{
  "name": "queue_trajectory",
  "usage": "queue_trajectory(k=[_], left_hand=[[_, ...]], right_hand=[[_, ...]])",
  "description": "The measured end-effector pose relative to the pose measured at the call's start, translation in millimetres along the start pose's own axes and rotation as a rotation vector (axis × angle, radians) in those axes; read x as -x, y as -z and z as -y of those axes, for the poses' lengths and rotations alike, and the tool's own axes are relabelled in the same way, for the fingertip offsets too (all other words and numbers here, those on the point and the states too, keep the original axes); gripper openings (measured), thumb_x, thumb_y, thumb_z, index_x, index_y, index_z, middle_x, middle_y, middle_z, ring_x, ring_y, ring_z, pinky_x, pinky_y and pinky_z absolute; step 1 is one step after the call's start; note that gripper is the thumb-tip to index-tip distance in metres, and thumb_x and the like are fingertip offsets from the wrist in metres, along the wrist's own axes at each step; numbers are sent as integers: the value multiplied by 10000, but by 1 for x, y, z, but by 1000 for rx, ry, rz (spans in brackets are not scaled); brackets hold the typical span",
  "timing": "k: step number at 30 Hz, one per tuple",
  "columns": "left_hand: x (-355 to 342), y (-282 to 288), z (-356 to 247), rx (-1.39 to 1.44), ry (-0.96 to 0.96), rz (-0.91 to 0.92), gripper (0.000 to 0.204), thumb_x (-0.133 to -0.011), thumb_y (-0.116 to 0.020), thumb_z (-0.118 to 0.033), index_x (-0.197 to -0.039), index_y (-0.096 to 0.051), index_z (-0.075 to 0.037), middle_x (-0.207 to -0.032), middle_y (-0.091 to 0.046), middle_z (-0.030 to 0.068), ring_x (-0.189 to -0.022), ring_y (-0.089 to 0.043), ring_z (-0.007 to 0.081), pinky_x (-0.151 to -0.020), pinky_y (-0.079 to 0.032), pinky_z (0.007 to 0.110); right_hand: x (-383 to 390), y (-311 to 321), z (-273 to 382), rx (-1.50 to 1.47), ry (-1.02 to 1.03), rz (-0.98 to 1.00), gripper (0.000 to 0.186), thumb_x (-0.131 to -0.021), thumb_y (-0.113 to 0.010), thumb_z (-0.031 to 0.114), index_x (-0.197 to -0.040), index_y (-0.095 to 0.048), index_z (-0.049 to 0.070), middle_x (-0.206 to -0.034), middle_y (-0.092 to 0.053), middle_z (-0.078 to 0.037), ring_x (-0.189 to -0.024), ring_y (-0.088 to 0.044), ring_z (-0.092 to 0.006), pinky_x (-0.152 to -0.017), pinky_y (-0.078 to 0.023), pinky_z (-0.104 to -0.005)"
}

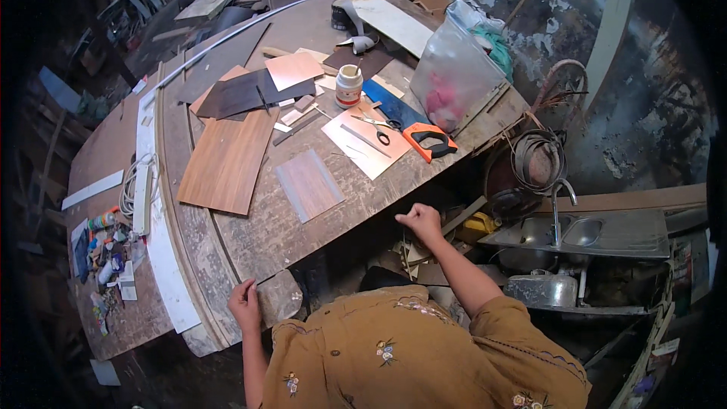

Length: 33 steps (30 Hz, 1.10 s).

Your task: Glue and trim thin veneer strips onto a wooden board at a workshop workbench.

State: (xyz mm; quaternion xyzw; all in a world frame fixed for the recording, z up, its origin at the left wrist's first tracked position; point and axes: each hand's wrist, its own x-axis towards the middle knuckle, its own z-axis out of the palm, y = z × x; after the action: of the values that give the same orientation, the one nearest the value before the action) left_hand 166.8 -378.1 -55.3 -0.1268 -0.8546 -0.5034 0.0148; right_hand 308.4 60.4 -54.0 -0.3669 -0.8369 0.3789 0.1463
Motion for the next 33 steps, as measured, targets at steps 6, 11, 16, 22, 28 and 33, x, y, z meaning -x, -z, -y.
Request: queue_trajectory(k=[6, 11, 16, 22, 28, 33], left_hand=[[-13, -4, 4, 0, 78, -83, 114, -819, -574, -34, -889, -648, 17, -842, -638, 107, -795, -601, 185, -752, -460, 284], [-25, -16, -20, -61, 214, -158, 170, -887, -527, -125, -764, -566, -14, -657, -523, 21, -599, -473, 92, -561, -405, 256], [-47, -38, -29, -97, 222, -245, 284, -920, -489, -201, -694, -486, -31, -583, -431, 8, -518, -403, 83, -484, -346, 257], [-78, -80, -54, -195, 287, -238, 382, -922, -500, -220, -614, -419, -9, -518, -379, 30, -497, -395, 106, -476, -333, 285], [-92, -112, -67, -160, 189, -191, 164, -871, -506, -74, -737, -538, 14, -670, -547, 63, -648, -517, 141, -644, -427, 265], [-105, -117, -67, -162, 171, -83, 126, -888, -487, -60, -820, -559, 17, -735, -554, 29, -703, -499, 99, -682, -422, 234]], right_hand=[[-89, -30, 23, -59, 125, 47, 255, -802, -597, 280, -726, -676, 49, -627, -625, -113, -591, -605, -282, -590, -466, -365], [-147, -28, 62, 158, 295, 70, 240, -737, -670, 211, -948, -683, 96, -990, -613, -115, -906, -601, -271, -770, -472, -382], [-190, -34, 79, 363, 330, 98, 265, -711, -698, 234, -928, -674, 84, -949, -598, -98, -859, -604, -276, -719, -485, -398], [-213, -44, 68, 365, 345, 253, 118, -691, -678, 182, -762, -670, 89, -846, -590, -109, -788, -603, -283, -677, -485, -394], [-223, -39, 77, 280, 247, 429, 104, -716, -645, 182, -739, -661, 81, -743, -637, -130, -724, -621, -293, -648, -486, -400], [-223, -45, 61, -77, 226, 491, 118, -718, -653, 146, -787, -663, 50, -697, -635, -125, -634, -623, -231, -601, -481, -339]])
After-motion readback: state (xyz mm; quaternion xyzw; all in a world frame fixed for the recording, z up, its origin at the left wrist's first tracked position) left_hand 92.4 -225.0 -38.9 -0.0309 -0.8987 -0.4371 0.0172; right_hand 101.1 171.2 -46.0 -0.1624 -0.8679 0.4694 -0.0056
